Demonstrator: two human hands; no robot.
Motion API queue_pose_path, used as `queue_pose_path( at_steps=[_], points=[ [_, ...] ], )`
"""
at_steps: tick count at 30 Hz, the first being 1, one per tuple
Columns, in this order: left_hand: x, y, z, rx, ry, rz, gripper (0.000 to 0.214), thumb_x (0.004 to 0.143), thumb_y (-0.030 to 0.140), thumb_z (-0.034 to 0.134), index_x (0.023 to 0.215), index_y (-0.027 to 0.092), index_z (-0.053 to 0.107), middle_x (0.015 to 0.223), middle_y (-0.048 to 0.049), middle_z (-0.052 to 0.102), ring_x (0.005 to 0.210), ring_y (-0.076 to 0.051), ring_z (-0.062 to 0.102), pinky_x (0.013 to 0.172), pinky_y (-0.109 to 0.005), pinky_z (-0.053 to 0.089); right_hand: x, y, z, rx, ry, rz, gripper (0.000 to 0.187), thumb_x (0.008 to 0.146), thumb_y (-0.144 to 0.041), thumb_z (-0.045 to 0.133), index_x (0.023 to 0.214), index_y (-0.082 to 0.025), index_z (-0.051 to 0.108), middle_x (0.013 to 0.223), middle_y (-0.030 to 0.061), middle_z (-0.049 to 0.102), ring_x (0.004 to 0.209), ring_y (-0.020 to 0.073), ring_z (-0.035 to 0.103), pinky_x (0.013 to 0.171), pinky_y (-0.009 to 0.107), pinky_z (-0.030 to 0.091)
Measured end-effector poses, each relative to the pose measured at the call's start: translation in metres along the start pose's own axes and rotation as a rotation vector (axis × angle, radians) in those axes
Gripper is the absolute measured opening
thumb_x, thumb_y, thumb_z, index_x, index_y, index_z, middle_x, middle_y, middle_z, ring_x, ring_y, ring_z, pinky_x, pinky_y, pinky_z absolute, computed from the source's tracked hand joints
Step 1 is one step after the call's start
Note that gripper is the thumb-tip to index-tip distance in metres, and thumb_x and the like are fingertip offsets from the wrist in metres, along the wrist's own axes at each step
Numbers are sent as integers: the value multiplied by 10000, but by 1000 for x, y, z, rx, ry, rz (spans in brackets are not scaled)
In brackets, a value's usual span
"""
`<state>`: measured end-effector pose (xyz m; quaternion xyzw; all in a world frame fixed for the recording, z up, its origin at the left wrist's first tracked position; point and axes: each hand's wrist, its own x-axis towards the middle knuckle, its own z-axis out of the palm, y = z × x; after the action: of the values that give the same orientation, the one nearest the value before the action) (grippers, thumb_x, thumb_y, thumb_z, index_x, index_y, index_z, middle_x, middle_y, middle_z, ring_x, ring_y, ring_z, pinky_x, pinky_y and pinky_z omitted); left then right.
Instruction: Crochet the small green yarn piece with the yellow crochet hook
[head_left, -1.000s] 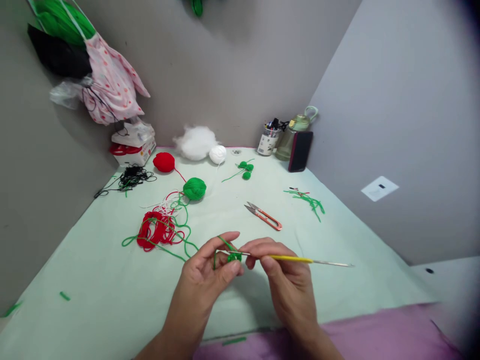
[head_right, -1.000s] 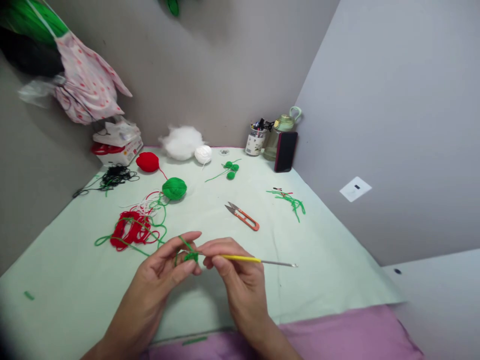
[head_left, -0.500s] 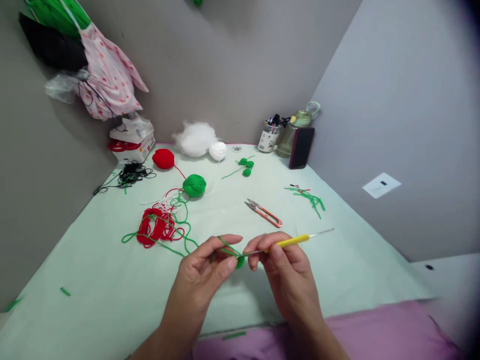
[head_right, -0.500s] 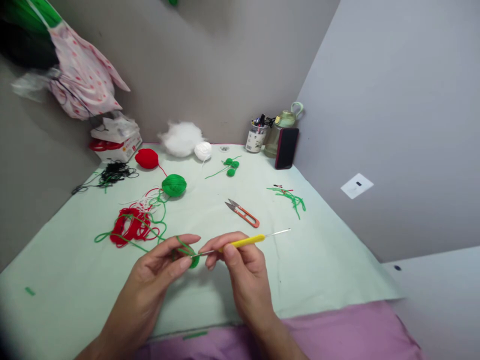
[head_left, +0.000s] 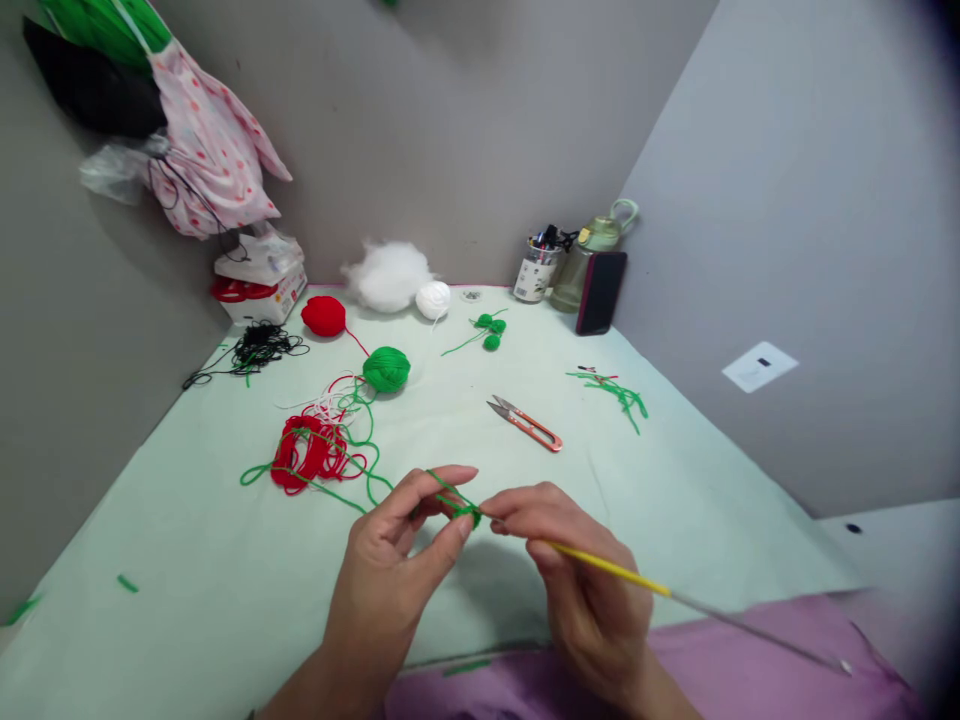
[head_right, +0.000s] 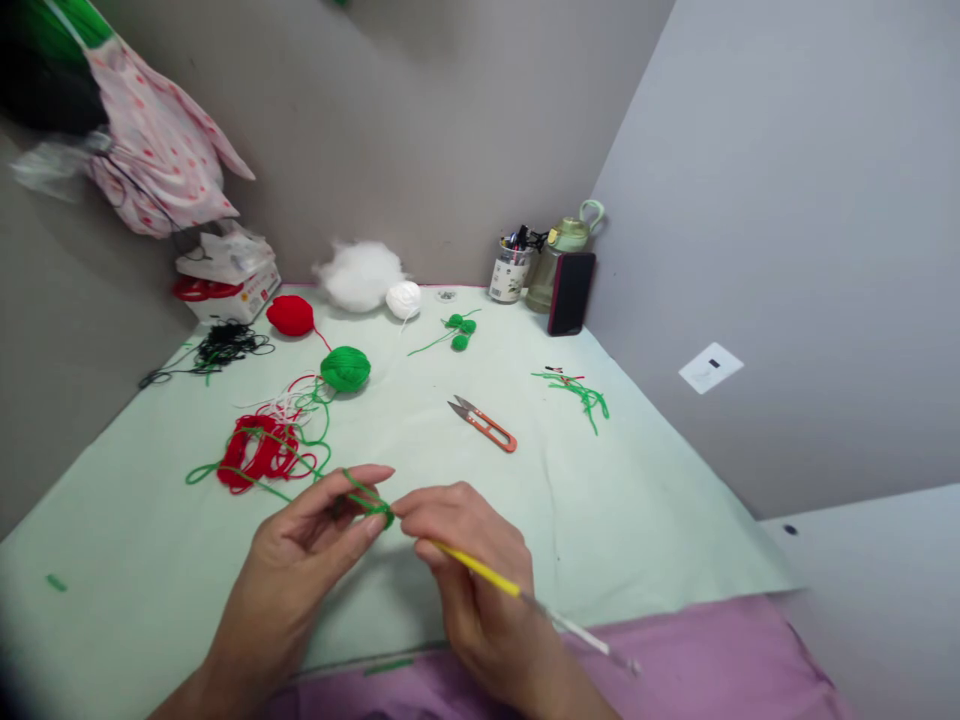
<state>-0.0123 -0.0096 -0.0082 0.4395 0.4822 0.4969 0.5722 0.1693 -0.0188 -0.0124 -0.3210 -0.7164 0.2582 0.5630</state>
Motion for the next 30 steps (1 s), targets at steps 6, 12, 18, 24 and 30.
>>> queue_pose_path(
  at_steps=[6,12,18,24,30],
  points=[
    [-1,-2,5,-58,32,24,307,798,214,873,1090,305,856,869,6,726,855,-149,668,829,-208,538,-4,0,1,-359,-71,-172,217,1053,-141,562,1221,-206,683,1059,109,798,905,201,770,759,307,649],
    [2,9,9,-461,-160,-303,511,763,324,941,1250,238,811,643,73,521,513,-39,376,514,-149,368,-11,6,9,-448,-6,-228,393,994,-67,634,1305,-285,735,1105,92,800,1010,236,789,830,335,670],
    [5,12,7,-427,-105,-214,379,765,286,945,1132,254,851,757,41,590,507,-13,325,480,-158,261,3,-2,6,175,232,138,219,1080,-215,569,1083,-266,782,877,35,745,787,169,700,706,300,612],
    [-1,4,10,-290,-69,-153,426,774,316,948,1182,255,837,634,71,493,565,-56,383,554,-159,345,3,0,15,109,141,119,233,1056,-180,616,1145,-287,804,1018,54,812,918,185,741,752,298,622],
    [4,10,14,-496,-178,-307,425,789,325,935,1190,226,830,599,108,456,434,2,200,442,-152,244,-11,6,12,-224,116,-20,427,945,-97,732,1296,-337,775,1137,68,788,970,231,761,799,341,642]
  ],
)
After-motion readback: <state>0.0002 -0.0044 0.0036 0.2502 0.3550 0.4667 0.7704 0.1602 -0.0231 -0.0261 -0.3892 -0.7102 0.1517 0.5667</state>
